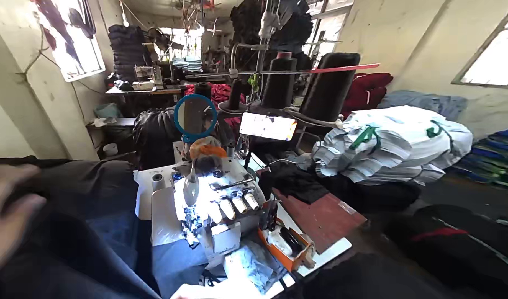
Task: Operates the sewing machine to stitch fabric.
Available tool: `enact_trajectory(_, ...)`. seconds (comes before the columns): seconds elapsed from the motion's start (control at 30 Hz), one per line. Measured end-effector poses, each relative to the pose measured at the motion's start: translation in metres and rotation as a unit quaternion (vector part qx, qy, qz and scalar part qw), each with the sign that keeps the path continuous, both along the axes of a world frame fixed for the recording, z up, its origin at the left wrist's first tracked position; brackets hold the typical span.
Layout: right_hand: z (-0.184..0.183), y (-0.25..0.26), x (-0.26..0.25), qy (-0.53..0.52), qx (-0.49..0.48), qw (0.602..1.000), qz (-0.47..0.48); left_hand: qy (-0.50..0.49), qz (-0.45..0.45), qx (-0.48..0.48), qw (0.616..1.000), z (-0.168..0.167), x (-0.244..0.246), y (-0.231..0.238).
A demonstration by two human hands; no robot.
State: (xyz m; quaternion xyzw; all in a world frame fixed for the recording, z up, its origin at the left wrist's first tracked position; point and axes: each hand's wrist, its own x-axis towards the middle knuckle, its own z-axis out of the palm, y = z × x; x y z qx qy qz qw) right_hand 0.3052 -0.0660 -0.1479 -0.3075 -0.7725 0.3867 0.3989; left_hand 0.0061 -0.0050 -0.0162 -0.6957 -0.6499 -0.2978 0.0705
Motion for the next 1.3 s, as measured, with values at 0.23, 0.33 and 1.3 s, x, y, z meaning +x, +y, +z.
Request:
enact_trajectory(0.23, 0.001, 0.02, -0.016, -0.032, -0.076, 0.997, 0.015, -0.095, -0.378, -0.153, 0.908, -0.113, 0.067, -0.035)
enact_trajectory(0.33, -0.011, 0.02, 0.0, -0.01, -0.089, 0.996, -0.001, -0.109, -0.332, -0.107, 0.931, -0.116, 0.06, -0.031)
enact_trajectory(1.3, -0.004, 0.009, 0.023, 0.187, -0.146, 0.971, -0.021, -0.248, -0.391, -0.109, 0.88, -0.129, 0.113, -0.046)
